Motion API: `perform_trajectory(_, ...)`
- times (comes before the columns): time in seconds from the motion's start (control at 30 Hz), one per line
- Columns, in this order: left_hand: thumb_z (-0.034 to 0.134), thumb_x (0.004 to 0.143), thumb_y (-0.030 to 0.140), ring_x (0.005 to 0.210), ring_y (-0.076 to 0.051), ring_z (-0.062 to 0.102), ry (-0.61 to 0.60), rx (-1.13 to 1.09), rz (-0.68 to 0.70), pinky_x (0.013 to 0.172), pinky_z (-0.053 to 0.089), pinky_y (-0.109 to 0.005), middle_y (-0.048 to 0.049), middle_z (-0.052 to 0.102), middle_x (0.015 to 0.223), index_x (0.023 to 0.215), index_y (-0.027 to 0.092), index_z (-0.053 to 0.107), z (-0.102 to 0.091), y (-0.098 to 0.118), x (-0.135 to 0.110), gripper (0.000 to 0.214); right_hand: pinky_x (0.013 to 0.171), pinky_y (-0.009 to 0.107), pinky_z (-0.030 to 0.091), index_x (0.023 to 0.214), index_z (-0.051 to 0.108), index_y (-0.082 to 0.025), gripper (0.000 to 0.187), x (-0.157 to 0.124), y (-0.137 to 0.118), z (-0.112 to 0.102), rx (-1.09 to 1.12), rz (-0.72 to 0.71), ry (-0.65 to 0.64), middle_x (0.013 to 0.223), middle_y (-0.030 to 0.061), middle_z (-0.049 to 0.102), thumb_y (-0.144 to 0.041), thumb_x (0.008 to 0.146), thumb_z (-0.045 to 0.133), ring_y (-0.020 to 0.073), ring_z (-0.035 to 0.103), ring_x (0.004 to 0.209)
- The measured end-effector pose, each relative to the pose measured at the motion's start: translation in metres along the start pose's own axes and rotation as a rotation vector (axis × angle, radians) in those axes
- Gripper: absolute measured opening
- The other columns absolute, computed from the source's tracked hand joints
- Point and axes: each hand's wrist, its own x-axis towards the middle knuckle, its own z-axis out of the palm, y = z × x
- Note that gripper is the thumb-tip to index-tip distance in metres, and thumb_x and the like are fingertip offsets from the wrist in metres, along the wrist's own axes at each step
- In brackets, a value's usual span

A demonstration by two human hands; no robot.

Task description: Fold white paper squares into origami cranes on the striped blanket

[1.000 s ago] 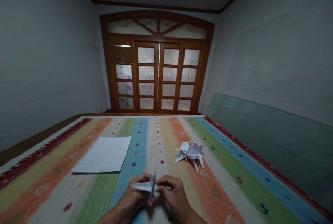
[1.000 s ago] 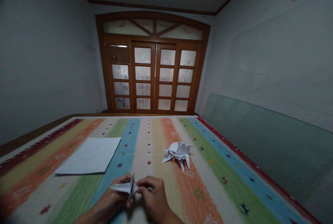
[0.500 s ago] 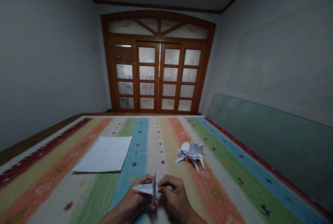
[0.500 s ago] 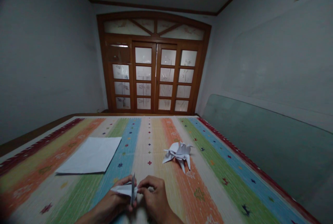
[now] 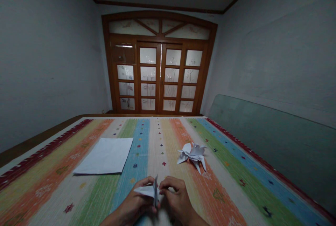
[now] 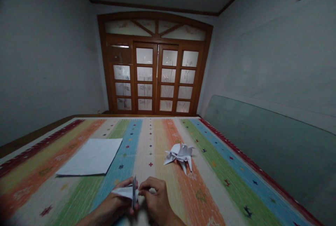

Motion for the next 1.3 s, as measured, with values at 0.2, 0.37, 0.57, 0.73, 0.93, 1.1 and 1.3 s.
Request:
perform_trajectory(0.2, 0.088, 0.055, 0.012, 0.054, -0.016, 0.068, 0.069, -0.026, 0.035, 0.048, 0.051, -0.020, 0.0000, 0.072, 0.070, 0.088, 0.017, 0.068, -0.001, 0.003, 0.001, 0.039, 0.067, 0.025, 0.050, 0.074, 0.078, -0.019, 0.012, 0.001, -0.003, -0.001, -0.029, 0.056, -0.028, 0.072, 0.0040, 0.075, -0.016, 0.074, 0.067, 0.0201, 0.069, 0.071)
perform_trajectory(0.37, 0.095, 0.051, 0.021, 0.060, -0.017, 0.068, 0.162, -0.012, 0.083, 0.054, 0.052, -0.022, 0.0006, 0.071, 0.070, 0.091, 0.018, 0.069, 0.001, 0.011, 0.000, 0.048, 0.084, 0.030, 0.051, 0.100, 0.076, -0.022, 0.026, 0.003, -0.006, -0.005, -0.080, -0.008, 0.045, 0.096, 0.0057, 0.075, -0.015, 0.076, 0.070, 0.0229, 0.068, 0.092)
perform_trajectory(0.57, 0.095, 0.054, 0.041, 0.064, -0.018, 0.068, 0.283, 0.101, 0.216, 0.059, 0.056, -0.027, 0.0008, 0.070, 0.077, 0.094, 0.020, 0.067, 0.003, 0.012, 0.002, 0.053, 0.080, 0.029, 0.049, 0.081, 0.070, -0.021, 0.004, 0.004, -0.006, -0.006, -0.131, -0.099, 0.068, 0.084, 0.0029, 0.070, -0.018, 0.079, 0.070, 0.0214, 0.066, 0.085)
perform_trajectory(0.73, 0.092, 0.057, 0.051, 0.063, -0.019, 0.068, 0.283, 0.248, 0.309, 0.058, 0.054, -0.026, 0.0016, 0.066, 0.077, 0.091, 0.020, 0.069, 0.004, 0.011, 0.000, 0.052, 0.070, 0.026, 0.047, 0.084, 0.071, -0.019, 0.012, 0.001, -0.006, 0.000, -0.100, 0.024, -0.043, 0.079, 0.0008, 0.071, -0.012, 0.074, 0.073, 0.0185, 0.065, 0.076)
perform_trajectory(0.93, 0.090, 0.062, 0.049, 0.073, -0.022, 0.067, 0.311, 0.465, 0.414, 0.067, 0.053, -0.028, -0.0013, 0.068, 0.073, 0.085, 0.019, 0.073, 0.002, 0.013, 0.001, 0.041, 0.070, 0.025, 0.050, 0.085, 0.069, -0.018, 0.012, 0.002, -0.010, 0.002, -0.034, 0.035, -0.065, 0.079, 0.0013, 0.072, -0.009, 0.076, 0.069, 0.0177, 0.067, 0.075)
perform_trajectory(1.1, 0.088, 0.066, 0.045, 0.072, -0.023, 0.066, 0.299, 0.535, 0.403, 0.066, 0.053, -0.028, -0.0020, 0.069, 0.074, 0.088, 0.020, 0.073, 0.006, 0.013, -0.002, 0.036, 0.068, 0.025, 0.051, 0.085, 0.066, -0.019, 0.008, 0.003, -0.009, 0.002, -0.023, 0.024, -0.062, 0.080, 0.0021, 0.072, -0.012, 0.080, 0.065, 0.0178, 0.068, 0.075)
perform_trajectory(1.3, 0.088, 0.067, 0.042, 0.078, -0.023, 0.067, 0.287, 0.534, 0.424, 0.066, 0.054, -0.026, -0.0023, 0.070, 0.079, 0.084, 0.021, 0.070, 0.008, 0.010, -0.004, 0.032, 0.072, 0.027, 0.054, 0.086, 0.066, -0.018, 0.003, 0.004, -0.009, 0.001, 0.002, 0.045, -0.108, 0.083, 0.0033, 0.072, -0.019, 0.084, 0.067, 0.0190, 0.069, 0.078)
